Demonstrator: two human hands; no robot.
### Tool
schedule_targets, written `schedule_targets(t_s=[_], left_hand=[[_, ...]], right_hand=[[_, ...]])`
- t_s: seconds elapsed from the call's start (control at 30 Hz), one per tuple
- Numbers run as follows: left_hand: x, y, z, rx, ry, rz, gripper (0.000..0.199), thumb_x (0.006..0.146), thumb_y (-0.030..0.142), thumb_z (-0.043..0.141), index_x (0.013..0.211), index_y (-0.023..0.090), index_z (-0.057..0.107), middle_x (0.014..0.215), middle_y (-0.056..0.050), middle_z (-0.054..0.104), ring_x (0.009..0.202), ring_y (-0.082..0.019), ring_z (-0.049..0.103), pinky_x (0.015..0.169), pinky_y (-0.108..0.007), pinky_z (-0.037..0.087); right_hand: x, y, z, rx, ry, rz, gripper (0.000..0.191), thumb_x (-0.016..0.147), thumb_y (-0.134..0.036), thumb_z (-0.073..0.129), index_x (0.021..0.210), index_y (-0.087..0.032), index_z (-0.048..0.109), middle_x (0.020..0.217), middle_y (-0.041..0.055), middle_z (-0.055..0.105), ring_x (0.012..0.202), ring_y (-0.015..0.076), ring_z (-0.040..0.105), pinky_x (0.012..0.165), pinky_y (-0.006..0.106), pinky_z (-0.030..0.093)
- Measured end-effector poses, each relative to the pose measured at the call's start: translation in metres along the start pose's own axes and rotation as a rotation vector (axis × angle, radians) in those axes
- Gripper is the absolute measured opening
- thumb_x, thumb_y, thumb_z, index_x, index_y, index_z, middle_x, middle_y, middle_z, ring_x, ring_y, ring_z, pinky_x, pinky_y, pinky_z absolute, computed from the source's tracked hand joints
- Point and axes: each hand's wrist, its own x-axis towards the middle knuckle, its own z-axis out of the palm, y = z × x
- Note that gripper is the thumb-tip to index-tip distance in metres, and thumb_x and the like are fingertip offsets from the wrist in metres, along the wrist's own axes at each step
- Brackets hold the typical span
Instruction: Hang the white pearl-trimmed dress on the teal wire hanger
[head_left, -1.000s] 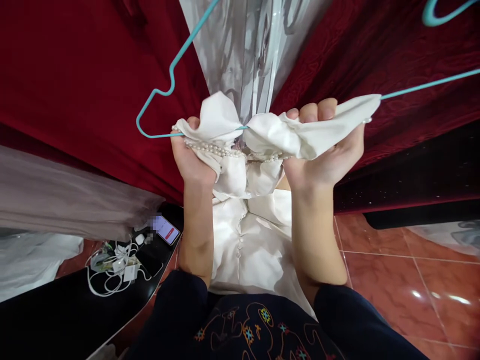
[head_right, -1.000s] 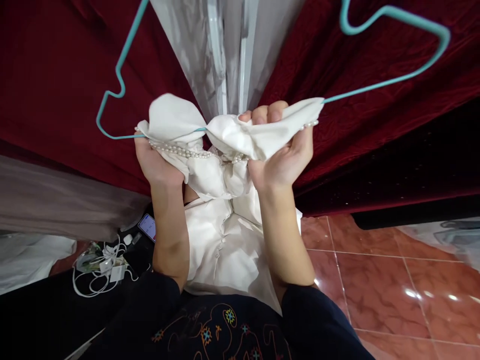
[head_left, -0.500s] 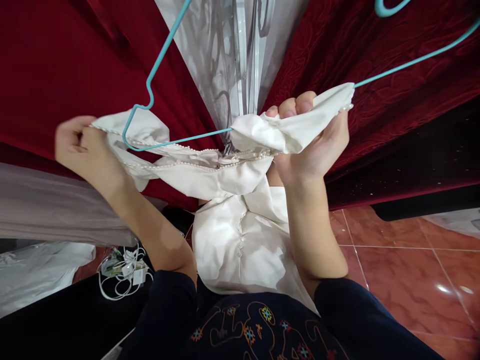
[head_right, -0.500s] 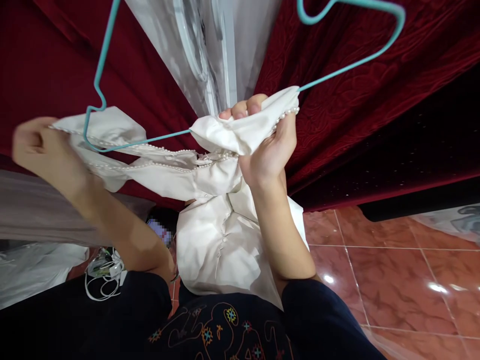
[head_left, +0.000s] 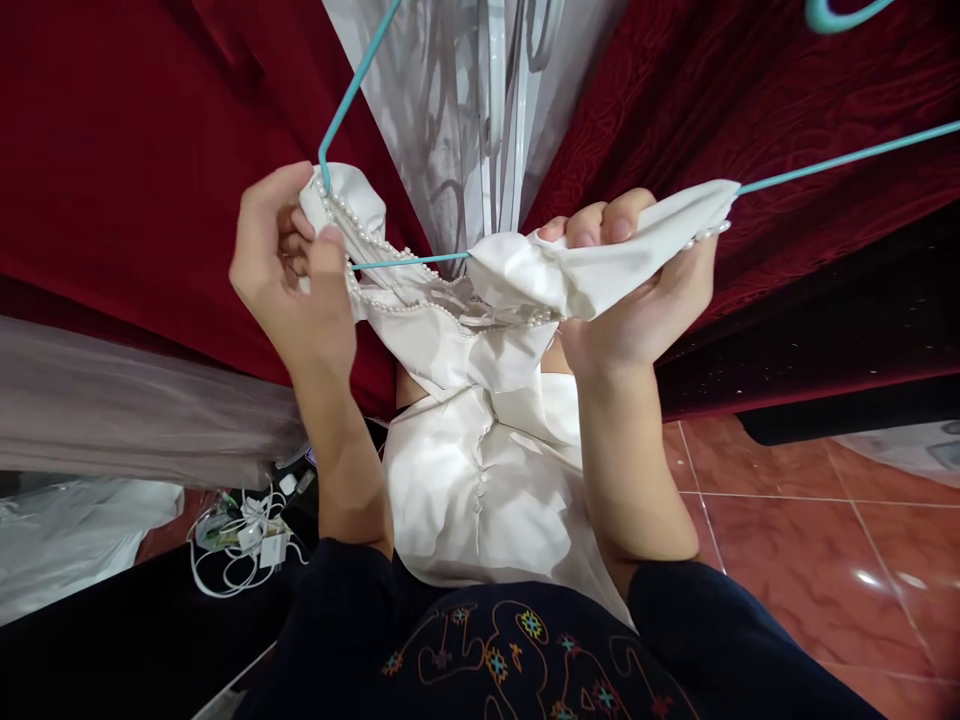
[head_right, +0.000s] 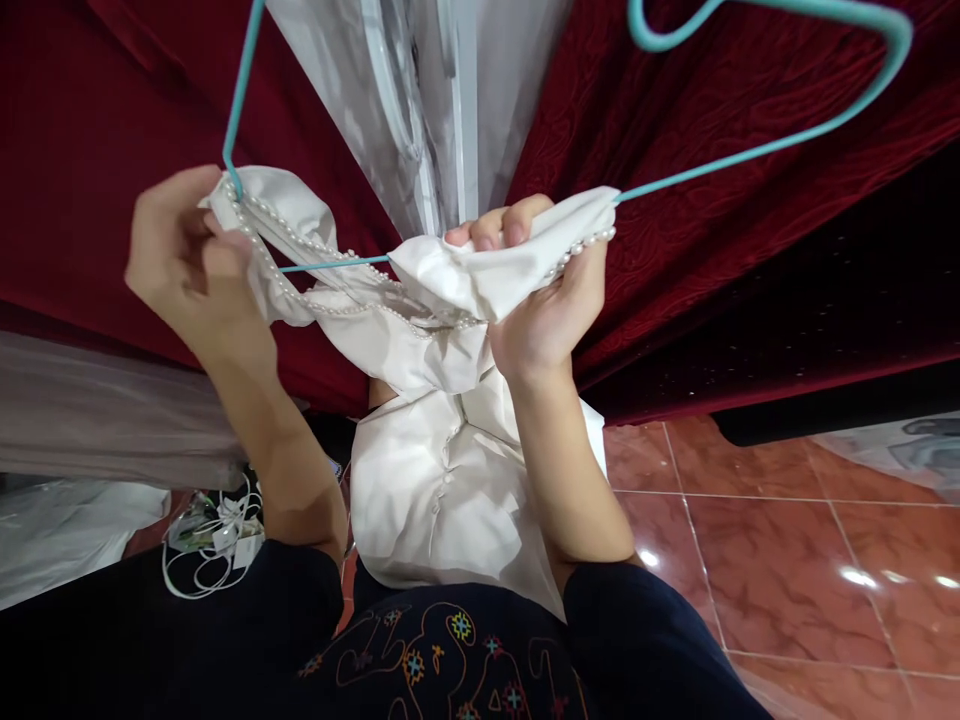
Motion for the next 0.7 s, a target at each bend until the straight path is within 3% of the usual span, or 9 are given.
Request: schedule_targets(t_s=[0.07, 0.13, 0.23, 0.33, 0.37, 0.43, 0.57, 0.63, 0.7], left_hand=[[-0.025, -0.001, 0.011, -0.083, 0.141, 0.013, 0.019, 0.097, 0.013, 0.064, 0.105, 0.024, 0.078, 0.104, -0.002, 0.067, 0.089, -0.015, 0.058, 0.086, -0.03, 0.05], [-0.047, -0.006, 0.026, -0.179, 0.212, -0.072, 0.018, 0.098, 0.022, 0.063, 0.088, 0.026, 0.078, 0.085, -0.002, 0.065, 0.07, -0.015, 0.056, 0.07, -0.032, 0.048], [-0.06, -0.015, 0.043, -0.367, -0.017, -0.396, 0.033, 0.102, 0.044, 0.056, 0.086, 0.024, 0.077, 0.079, -0.005, 0.069, 0.07, -0.018, 0.067, 0.069, -0.033, 0.053], [-0.051, -0.017, 0.049, -0.685, -0.194, -0.624, 0.051, 0.107, 0.06, 0.036, 0.113, 0.024, 0.072, 0.118, -0.011, 0.074, 0.107, -0.025, 0.074, 0.091, -0.039, 0.059], [-0.047, -0.015, 0.05, -0.804, -0.199, -0.615, 0.052, 0.109, 0.057, 0.029, 0.117, 0.025, 0.069, 0.126, -0.01, 0.072, 0.117, -0.024, 0.072, 0.1, -0.04, 0.057], [-0.042, -0.009, 0.051, -0.984, -0.184, -0.526, 0.049, 0.112, 0.045, 0.022, 0.114, 0.026, 0.067, 0.12, -0.007, 0.072, 0.126, -0.02, 0.068, 0.112, -0.039, 0.051], [-0.046, -0.003, 0.057, -1.075, -0.15, -0.369, 0.029, 0.111, 0.027, 0.037, 0.096, 0.025, 0.062, 0.08, 0.0, 0.056, 0.102, -0.016, 0.072, 0.116, -0.04, 0.049], [-0.049, -0.004, 0.06, -1.037, -0.121, -0.358, 0.021, 0.109, 0.026, 0.044, 0.095, 0.025, 0.059, 0.077, 0.001, 0.048, 0.094, -0.015, 0.071, 0.114, -0.042, 0.051], [-0.049, -0.004, 0.061, -0.975, -0.086, -0.372, 0.016, 0.108, 0.028, 0.048, 0.095, 0.026, 0.057, 0.076, 0.002, 0.045, 0.09, -0.016, 0.07, 0.112, -0.044, 0.052]], right_hand=[[-0.001, 0.001, 0.002, 0.014, 0.023, -0.002, 0.056, 0.084, -0.082, 0.034, 0.069, -0.028, 0.038, 0.069, 0.0029, 0.039, 0.074, 0.0228, 0.052, 0.099, 0.055, 0.054], [-0.001, 0.002, 0.005, 0.035, 0.061, -0.002, 0.059, 0.084, -0.085, 0.032, 0.07, -0.028, 0.04, 0.07, 0.0024, 0.038, 0.074, 0.022, 0.05, 0.1, 0.054, 0.054], [0.001, 0.003, 0.006, 0.052, 0.062, 0.008, 0.055, 0.085, -0.081, 0.031, 0.069, -0.029, 0.041, 0.069, 0.0033, 0.04, 0.074, 0.023, 0.051, 0.1, 0.054, 0.054], [0.002, 0.002, 0.004, 0.034, 0.057, 0.034, 0.042, 0.088, -0.066, 0.034, 0.069, -0.03, 0.043, 0.069, 0.0052, 0.048, 0.078, 0.0253, 0.057, 0.103, 0.056, 0.054], [0.002, 0.0, 0.004, 0.025, 0.056, 0.045, 0.038, 0.088, -0.063, 0.035, 0.07, -0.03, 0.044, 0.07, 0.0058, 0.051, 0.081, 0.0262, 0.059, 0.105, 0.057, 0.053], [0.001, -0.004, 0.002, 0.012, 0.034, 0.058, 0.036, 0.089, -0.059, 0.036, 0.071, -0.03, 0.047, 0.074, 0.0065, 0.058, 0.089, 0.0271, 0.064, 0.11, 0.057, 0.053], [0.005, -0.012, -0.013, -0.093, 0.011, 0.011, 0.038, 0.096, -0.04, 0.034, 0.072, -0.025, 0.059, 0.091, 0.0051, 0.068, 0.101, 0.023, 0.071, 0.117, 0.052, 0.05], [0.012, -0.015, -0.03, -0.202, 0.069, -0.011, 0.036, 0.096, -0.031, 0.04, 0.07, -0.023, 0.063, 0.091, 0.0037, 0.07, 0.101, 0.0206, 0.072, 0.112, 0.048, 0.053], [0.023, -0.017, -0.053, -0.333, 0.161, -0.046, 0.03, 0.093, -0.024, 0.049, 0.066, -0.021, 0.063, 0.079, 0.0017, 0.067, 0.091, 0.0188, 0.073, 0.099, 0.042, 0.059]])
